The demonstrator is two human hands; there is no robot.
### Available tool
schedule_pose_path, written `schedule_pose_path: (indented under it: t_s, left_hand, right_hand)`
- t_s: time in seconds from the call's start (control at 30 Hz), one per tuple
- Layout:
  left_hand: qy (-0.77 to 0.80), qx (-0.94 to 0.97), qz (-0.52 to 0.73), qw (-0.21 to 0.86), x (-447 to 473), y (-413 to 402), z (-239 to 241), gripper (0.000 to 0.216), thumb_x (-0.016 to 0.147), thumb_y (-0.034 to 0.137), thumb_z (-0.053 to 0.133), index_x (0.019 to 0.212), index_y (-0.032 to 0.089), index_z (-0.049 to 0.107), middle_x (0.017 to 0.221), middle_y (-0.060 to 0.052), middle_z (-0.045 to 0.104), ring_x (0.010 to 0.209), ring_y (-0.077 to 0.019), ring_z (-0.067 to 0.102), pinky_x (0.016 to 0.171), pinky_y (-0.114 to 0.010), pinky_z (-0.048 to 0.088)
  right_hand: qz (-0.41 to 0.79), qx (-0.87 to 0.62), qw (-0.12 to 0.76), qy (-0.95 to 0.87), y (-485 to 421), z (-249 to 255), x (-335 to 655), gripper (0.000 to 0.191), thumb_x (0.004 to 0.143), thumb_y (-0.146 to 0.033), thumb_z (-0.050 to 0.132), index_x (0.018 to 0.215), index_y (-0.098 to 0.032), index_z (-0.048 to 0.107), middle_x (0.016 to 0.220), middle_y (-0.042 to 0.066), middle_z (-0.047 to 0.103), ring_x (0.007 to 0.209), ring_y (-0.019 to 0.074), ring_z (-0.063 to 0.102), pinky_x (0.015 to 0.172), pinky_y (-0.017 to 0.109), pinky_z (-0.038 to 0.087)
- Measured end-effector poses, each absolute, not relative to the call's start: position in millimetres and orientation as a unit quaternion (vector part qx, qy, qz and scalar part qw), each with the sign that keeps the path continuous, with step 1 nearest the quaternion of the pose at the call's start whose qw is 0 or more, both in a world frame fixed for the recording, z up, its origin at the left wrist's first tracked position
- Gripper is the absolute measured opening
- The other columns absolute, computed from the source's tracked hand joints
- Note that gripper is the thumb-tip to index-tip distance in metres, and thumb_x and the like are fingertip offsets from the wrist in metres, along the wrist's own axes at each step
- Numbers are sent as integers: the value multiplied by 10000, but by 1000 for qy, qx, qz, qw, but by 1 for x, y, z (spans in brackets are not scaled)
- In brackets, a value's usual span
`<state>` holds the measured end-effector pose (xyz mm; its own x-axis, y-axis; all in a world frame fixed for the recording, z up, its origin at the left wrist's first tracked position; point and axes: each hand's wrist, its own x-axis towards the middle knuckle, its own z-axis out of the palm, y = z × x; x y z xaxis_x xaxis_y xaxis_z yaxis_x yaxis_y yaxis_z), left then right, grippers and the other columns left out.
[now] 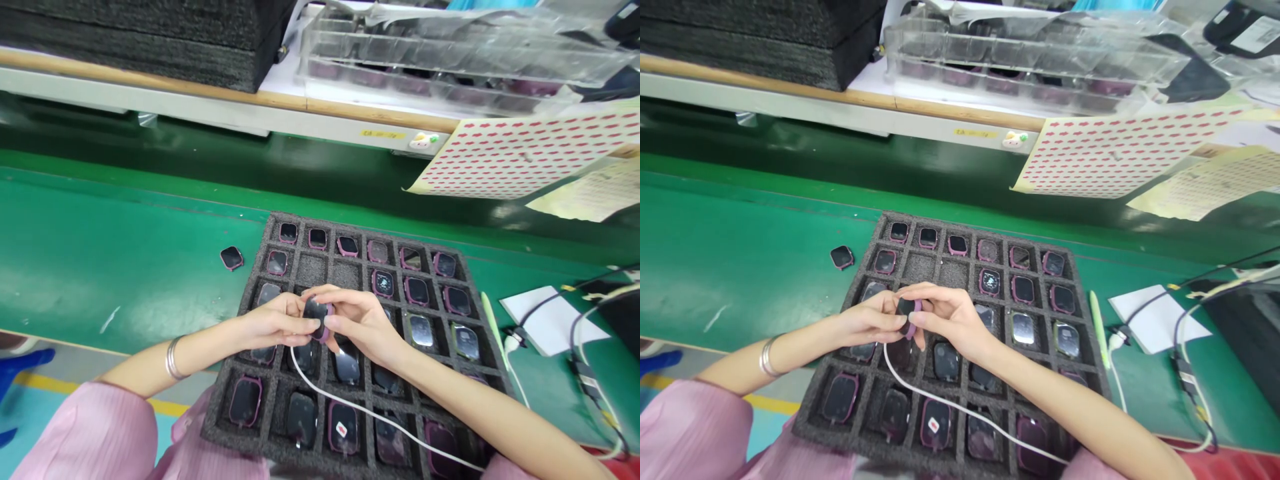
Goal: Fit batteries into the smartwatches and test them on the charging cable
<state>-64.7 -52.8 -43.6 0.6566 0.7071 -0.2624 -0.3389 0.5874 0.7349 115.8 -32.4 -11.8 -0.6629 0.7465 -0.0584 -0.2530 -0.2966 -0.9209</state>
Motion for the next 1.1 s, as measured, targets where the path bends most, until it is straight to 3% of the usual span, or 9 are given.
schedule_pose_path:
  t_s: [0.13,0.2,0.27,0.47,0.63,0.8,0.93,1.1]
  left_hand:
    - [193,346,274,876,-66,-54,-36,302,696,370,748,710,117,585,531,8,539,345,-15,289,364,-194,184]
    - [201,356,273,871,-65,-55,-35,326,690,401,749,733,120,590,590,-18,588,353,-21,325,359,-193,216]
    - [222,366,277,860,-65,-56,-35,348,679,426,754,750,121,603,615,-25,597,385,-38,390,371,-190,273]
    - [254,369,331,831,-63,-54,-39,306,683,351,769,815,106,643,707,-66,665,535,-89,569,499,-181,442]
    - [243,320,341,850,-62,-51,-39,338,705,377,752,836,79,659,805,-136,709,562,-102,612,514,-173,466]
    - [256,263,331,869,-61,-50,-42,341,687,398,763,764,75,684,780,-133,712,549,-94,603,505,-163,459]
    - [256,251,328,874,-61,-50,-46,322,693,384,762,756,76,689,762,-128,713,550,-88,605,505,-151,450]
    - [261,274,361,852,-62,-51,-41,264,775,347,696,805,86,667,775,-111,715,542,-65,601,514,-129,450]
  right_hand:
    - [754,-208,323,-533,-30,-10,117,269,752,-228,746,1016,-211,696,1108,101,629,930,215,633,687,323,571]
    - [742,-196,325,-553,-28,-9,118,288,742,-240,759,1022,-207,698,1098,101,637,1018,232,604,841,385,527]
    - [733,-197,326,-563,-27,-8,118,299,744,-246,759,1033,-199,696,1112,107,635,1051,235,588,888,393,498]
    - [747,-227,304,-546,-27,-7,122,287,799,-230,695,1079,-176,666,1166,126,605,935,205,617,625,268,553]
    - [755,-270,319,-506,-25,-14,122,330,792,-209,699,1115,-170,639,1076,117,643,753,155,628,552,242,536]
    - [777,-297,330,-447,-27,-11,113,247,779,-204,696,1016,-158,641,911,82,659,672,153,616,483,233,508]
    - [766,-310,349,-442,-31,-9,110,256,769,-196,704,1013,-159,635,868,73,657,674,161,613,484,238,503]
    - [733,-322,345,-489,-29,-13,113,290,811,-213,668,1097,-189,629,1022,91,657,787,171,627,604,274,537]
